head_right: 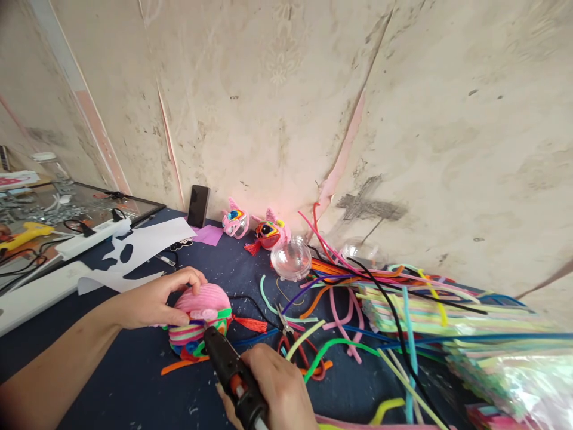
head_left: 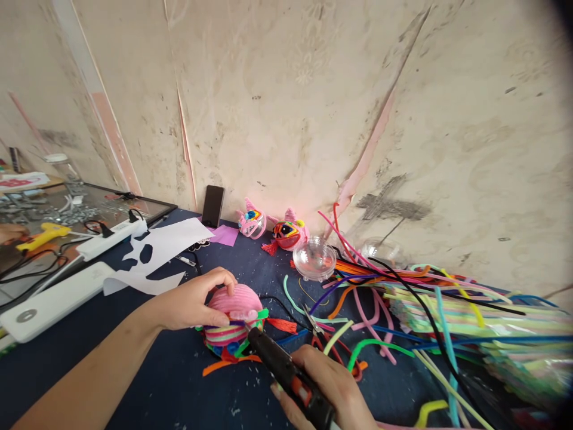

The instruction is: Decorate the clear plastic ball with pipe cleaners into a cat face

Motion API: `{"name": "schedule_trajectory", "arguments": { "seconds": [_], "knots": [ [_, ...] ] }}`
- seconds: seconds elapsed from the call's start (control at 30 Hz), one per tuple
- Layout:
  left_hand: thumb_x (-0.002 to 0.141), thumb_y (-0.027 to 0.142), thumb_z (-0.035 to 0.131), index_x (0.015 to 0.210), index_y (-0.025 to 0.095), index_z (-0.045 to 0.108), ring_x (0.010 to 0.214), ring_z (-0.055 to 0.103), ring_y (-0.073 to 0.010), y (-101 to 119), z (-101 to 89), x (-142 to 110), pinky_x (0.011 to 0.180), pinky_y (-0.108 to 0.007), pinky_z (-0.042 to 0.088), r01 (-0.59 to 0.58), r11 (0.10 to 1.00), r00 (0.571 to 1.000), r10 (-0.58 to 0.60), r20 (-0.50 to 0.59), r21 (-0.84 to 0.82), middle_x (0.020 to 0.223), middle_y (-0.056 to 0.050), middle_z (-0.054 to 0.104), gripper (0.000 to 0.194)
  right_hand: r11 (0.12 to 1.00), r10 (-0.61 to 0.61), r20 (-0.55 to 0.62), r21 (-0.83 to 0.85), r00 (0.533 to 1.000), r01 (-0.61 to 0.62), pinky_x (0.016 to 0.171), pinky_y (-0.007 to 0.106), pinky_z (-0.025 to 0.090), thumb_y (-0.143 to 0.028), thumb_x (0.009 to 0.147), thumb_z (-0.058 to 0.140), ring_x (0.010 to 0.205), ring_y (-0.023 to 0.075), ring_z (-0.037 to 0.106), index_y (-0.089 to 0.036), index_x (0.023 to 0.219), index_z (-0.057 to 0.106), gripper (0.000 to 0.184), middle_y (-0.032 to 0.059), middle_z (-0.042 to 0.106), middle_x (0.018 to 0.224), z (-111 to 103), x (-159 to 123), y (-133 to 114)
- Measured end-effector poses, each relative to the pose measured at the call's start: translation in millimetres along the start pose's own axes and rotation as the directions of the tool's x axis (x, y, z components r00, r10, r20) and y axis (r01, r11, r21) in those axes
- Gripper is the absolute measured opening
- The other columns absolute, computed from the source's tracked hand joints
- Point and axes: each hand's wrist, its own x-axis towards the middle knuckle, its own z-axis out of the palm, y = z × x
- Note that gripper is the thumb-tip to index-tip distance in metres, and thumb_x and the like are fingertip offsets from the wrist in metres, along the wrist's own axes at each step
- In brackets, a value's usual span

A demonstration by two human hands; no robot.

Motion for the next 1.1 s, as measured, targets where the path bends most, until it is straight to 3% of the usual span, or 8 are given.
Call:
{"name": "schedule_trajectory", "arguments": {
  "seconds": [0.7,1.1],
  "knots": [
    [0.066,0.022,0.061,0.090,0.022,0.047,0.093,0.047,-0.0181,0.6,0.0,0.5,0.080,-0.026,0.039,-0.010,1.000,1.000,0.010,-0.009,0.008,0.106,0.000,0.049,0.027,0.998,-0.035,-0.022,-0.059,0.999,0.033,0.046,0.018,0.037,-0.020,0.075,0.058,0.047,0.0092,0.052,-0.021,0.074,0.049,0.009,-0.0041,0.053,0.059,5.7,-3.3,5.6],
    [0.065,0.020,0.062,0.090,0.022,0.048,0.096,0.047,-0.0184,-0.9,-0.1,0.7,0.081,-0.026,0.038,-0.004,1.000,1.000,0.004,-0.003,-0.019,0.107,0.001,0.049,0.028,1.000,-0.013,0.026,-0.025,1.000,0.013,0.047,0.017,0.038,-0.023,0.077,0.058,0.048,0.0087,0.054,-0.021,0.075,0.053,0.005,-0.0036,0.057,0.060,-6.0,0.7,1.0]
  ]
}}
